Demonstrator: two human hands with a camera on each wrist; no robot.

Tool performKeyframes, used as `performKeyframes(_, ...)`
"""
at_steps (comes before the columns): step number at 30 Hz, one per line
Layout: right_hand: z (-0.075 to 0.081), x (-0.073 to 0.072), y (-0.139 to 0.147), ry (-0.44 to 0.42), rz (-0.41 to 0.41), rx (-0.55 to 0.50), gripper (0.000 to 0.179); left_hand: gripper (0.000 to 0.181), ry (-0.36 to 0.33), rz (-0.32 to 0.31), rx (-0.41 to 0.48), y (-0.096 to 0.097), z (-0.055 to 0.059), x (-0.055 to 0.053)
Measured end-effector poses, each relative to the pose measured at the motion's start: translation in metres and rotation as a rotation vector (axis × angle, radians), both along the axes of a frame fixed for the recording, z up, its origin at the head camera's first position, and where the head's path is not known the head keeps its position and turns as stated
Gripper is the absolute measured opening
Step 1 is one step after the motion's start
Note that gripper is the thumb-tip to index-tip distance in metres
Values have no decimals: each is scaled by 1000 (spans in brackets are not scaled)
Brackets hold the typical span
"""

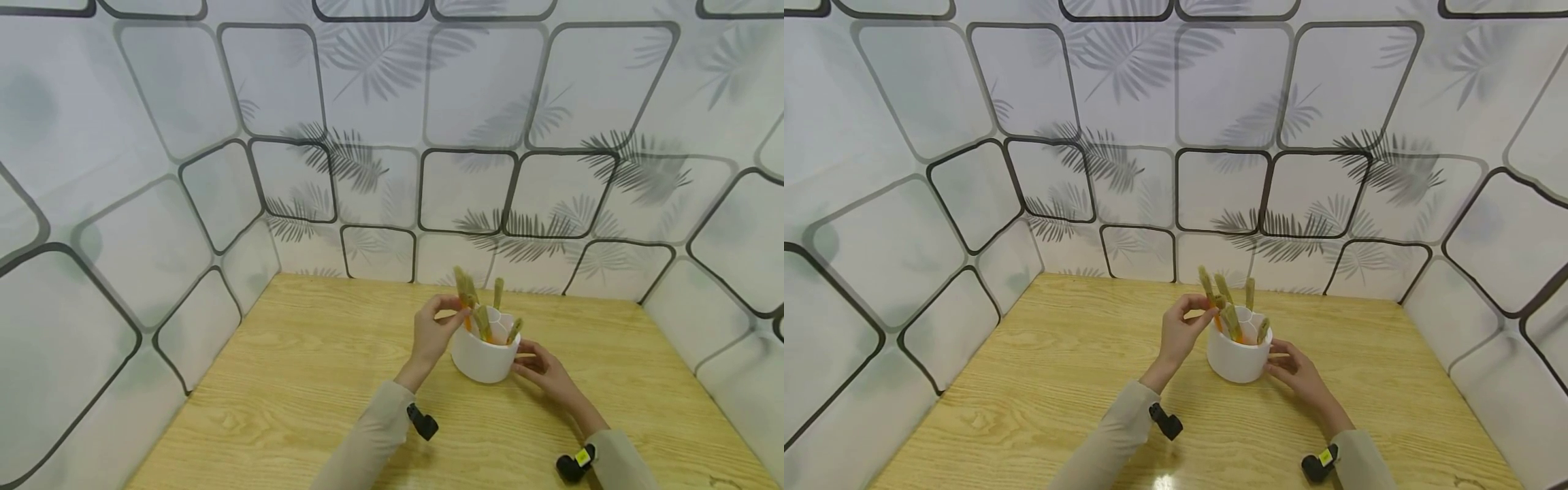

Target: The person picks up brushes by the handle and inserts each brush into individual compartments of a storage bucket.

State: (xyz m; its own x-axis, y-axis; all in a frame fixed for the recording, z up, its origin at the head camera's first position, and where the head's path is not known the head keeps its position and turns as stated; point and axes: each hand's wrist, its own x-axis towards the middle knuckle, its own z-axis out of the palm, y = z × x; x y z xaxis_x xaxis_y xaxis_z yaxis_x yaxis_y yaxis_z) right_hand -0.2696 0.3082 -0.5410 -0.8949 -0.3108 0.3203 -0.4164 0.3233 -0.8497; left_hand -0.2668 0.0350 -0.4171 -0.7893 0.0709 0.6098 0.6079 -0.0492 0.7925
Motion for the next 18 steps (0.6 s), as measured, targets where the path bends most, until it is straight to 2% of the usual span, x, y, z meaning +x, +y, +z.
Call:
performKeyframes(11,2,1,-1,-5,-1,15,47,19,11,2,16,2,-7,-3)
performKeyframes(18,3,1,-1,-5,-16,25,47,21,-17,-23,-20,2,-8,-5)
